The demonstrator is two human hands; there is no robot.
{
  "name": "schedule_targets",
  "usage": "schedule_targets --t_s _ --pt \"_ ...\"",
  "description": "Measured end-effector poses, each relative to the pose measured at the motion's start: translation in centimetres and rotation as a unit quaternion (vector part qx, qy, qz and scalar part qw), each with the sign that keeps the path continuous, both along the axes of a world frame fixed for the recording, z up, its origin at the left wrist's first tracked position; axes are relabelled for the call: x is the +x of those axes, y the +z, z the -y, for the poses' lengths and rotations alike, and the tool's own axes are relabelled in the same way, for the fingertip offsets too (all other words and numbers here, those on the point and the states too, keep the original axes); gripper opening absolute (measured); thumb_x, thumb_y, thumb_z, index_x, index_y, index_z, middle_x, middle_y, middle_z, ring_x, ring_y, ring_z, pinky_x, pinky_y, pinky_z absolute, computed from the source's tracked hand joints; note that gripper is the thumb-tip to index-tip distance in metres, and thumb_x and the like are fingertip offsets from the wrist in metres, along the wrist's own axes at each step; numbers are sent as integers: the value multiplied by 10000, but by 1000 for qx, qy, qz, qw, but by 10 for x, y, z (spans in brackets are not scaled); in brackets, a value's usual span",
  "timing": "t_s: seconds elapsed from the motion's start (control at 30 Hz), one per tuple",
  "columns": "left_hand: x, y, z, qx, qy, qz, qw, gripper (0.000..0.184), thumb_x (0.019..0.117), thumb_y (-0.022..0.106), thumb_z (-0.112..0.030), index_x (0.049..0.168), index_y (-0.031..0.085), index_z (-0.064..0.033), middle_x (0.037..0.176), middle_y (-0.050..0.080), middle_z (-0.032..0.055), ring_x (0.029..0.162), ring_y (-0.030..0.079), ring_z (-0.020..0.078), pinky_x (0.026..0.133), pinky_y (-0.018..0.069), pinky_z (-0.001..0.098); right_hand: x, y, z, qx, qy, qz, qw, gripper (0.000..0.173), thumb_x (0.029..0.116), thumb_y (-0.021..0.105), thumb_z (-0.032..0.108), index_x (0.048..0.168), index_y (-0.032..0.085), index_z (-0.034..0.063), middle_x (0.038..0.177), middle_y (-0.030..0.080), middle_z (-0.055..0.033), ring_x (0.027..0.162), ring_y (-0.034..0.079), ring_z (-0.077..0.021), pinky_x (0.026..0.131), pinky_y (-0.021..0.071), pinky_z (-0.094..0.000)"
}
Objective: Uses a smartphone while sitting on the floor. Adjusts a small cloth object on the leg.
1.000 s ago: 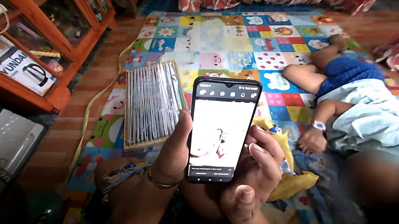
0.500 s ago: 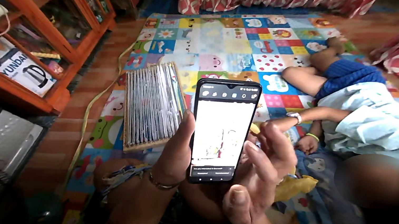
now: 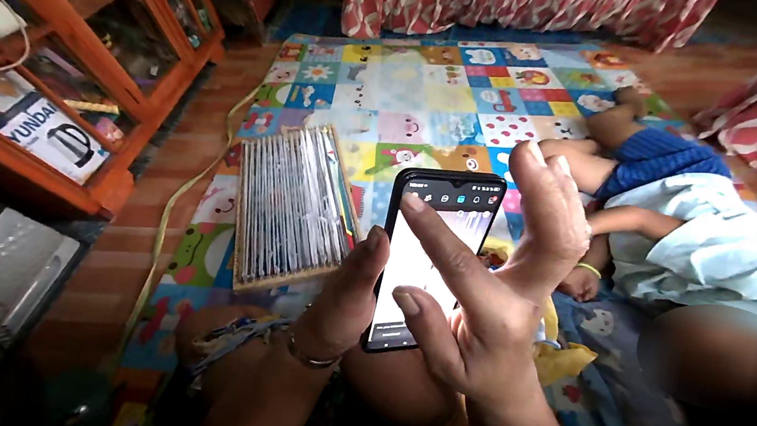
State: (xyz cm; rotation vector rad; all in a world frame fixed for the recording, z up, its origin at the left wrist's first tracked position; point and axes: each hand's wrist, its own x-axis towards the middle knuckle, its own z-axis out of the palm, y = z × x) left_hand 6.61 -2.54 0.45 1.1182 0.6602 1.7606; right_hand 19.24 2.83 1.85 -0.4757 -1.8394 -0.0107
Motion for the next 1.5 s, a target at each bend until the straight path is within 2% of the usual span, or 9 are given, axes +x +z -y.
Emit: schedule_targets --t_s 0.2,0.4,0.53,0.67,0.97,1.1,1.37,1.43,1.5 --pt "-1 0 -1 -28 9 -18 999 461 944 527 -637 1178 693 -276 1105 736 -119 1074 675 -6 963 555 238 8 -5 4 -8 12 -76 997 498 1031 432 586 1377 598 270 1646 278 -7 1561 144 -225 1257 165 -489" --pt "-9 -2 -9 0 -139 60 988 580 954 530 -635 1276 673 -175 1153 740 70 1085 714 180 971 582 386 12 -35 10 -78 114 -207 968 447 1035 438 533 1420 534 325 1571 364 88 1474 328 -158 1170 357 -362" --pt "-8 -4 -8 -37 -79 61 994 633 891 594 -693 1285 637 -199 1141 732 43 1082 705 162 955 585 388 5 -65 18 -155 191 -234 941 507 1028 444 569 1492 439 365 1536 425 65 1401 436 -168 1131 420 -369" --pt "-4 0 -7 -36 -32 49 998 550 901 584 -666 1244 667 -243 1128 741 -25 1076 702 91 950 585 325 -1 -82 21 -175 230 -210 934 599 1044 392 567 1568 322 285 1540 420 -36 1418 424 -200 1175 381 -373" --pt "0 2 -7 -53 29 36 997 574 912 577 -663 1272 644 -221 1148 729 -39 1106 685 78 972 572 313 -4 -85 15 -153 225 -218 937 574 1050 377 560 1569 332 318 1533 432 2 1412 424 -171 1176 370 -345" --pt "11 9 -8 -46 70 73 994 384 1087 382 -416 1260 596 -148 1110 694 -17 1093 653 61 938 555 268 -3 -85 16 -155 222 -215 938 575 1055 366 566 1572 330 317 1541 421 4 1421 414 -164 1182 362 -340" --pt "10 8 -8 -42 99 44 993 381 1081 407 -418 1283 578 -144 1103 689 -33 1082 651 41 932 554 249 -4 -85 17 -156 228 -229 934 569 1045 390 576 1551 361 319 1517 455 15 1402 430 -160 1159 375 -327" --pt "7 6 -7 -42 84 46 994 413 1048 493 -486 1288 612 -173 1126 715 -37 1095 668 47 946 565 265 -3 -85 16 -156 232 -227 933 563 1046 388 570 1551 360 324 1514 459 18 1401 433 -160 1160 373 -328" --pt "10 12 -6 -58 111 42 991 323 1094 370 -320 1297 550 -144 1097 671 -41 1068 638 15 916 547 213 -3 -86 16 -155 230 -225 934 557 1044 386 570 1545 369 328 1517 458 23 1397 433 -154 1152 371 -320"
